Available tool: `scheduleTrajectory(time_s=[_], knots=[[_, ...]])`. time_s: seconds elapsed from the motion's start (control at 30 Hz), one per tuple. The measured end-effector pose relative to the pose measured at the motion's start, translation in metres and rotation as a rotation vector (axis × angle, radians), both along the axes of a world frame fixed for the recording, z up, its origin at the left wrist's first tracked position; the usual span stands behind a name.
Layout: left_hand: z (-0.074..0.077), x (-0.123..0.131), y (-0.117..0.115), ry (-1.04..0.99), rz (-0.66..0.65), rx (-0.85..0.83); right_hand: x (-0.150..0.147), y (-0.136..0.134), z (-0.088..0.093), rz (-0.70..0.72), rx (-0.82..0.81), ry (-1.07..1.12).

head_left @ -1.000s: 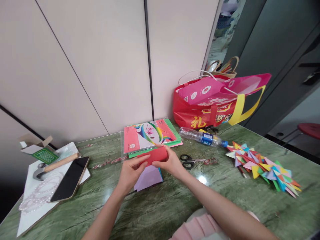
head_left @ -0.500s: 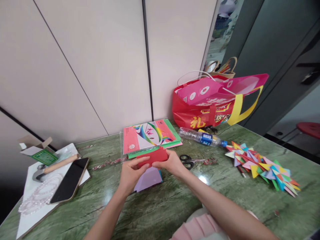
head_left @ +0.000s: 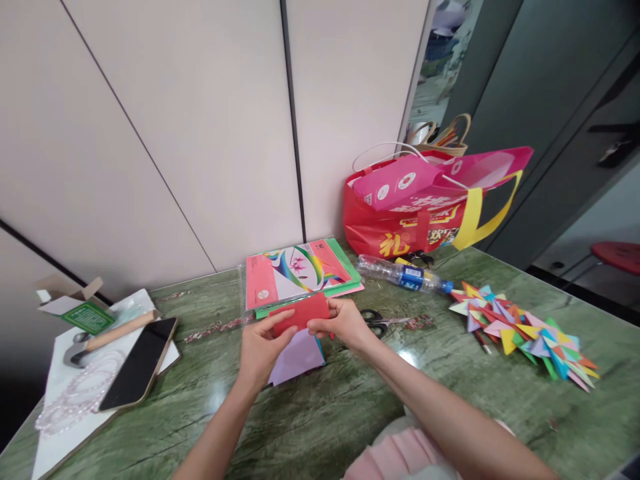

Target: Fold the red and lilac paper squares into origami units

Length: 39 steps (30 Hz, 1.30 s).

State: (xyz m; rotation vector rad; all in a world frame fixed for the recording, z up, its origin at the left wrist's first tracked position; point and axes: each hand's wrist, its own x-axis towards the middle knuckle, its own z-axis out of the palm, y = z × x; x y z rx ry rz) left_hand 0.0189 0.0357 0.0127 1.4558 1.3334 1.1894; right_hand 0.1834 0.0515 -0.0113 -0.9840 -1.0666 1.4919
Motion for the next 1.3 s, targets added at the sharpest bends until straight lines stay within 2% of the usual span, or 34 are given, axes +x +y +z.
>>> scheduleTrajectory(time_s=[0.2, 0.4, 0.67, 0.8, 0.9, 0.97, 1.1, 1.3], knots=[[0.001, 0.002, 0.001, -0.097, -0.018, -0.024, -0.002, 0.001, -0.003, -0.007, 0.063, -0.020], [0.000, 0.002, 0.002, -0.010, 0.000, 0.034, -0.002, 0.003, -0.008, -0.022, 0.088, -0.077], [0.007, 0.000, 0.001, -0.013, 0.060, -0.006, 0.013, 0.015, -0.013, -0.142, 0.132, -0.137], [0.001, -0.006, 0.006, -0.056, 0.078, -0.029, 0.020, 0.019, -0.012, -0.215, 0.165, -0.184], [-0.004, -0.009, 0.010, -0.058, 0.097, -0.012, 0.016, 0.018, -0.012, -0.267, 0.151, -0.106], [-0.004, -0.009, 0.009, -0.030, 0.077, -0.001, 0.008, 0.013, -0.011, -0.225, 0.094, -0.002], [-0.004, -0.002, 0.005, 0.040, 0.014, 0.063, -0.009, -0.001, -0.009, -0.017, -0.013, 0.073], [-0.007, 0.002, 0.003, 0.009, -0.055, 0.066, -0.015, -0.009, -0.007, -0.003, 0.016, 0.009]])
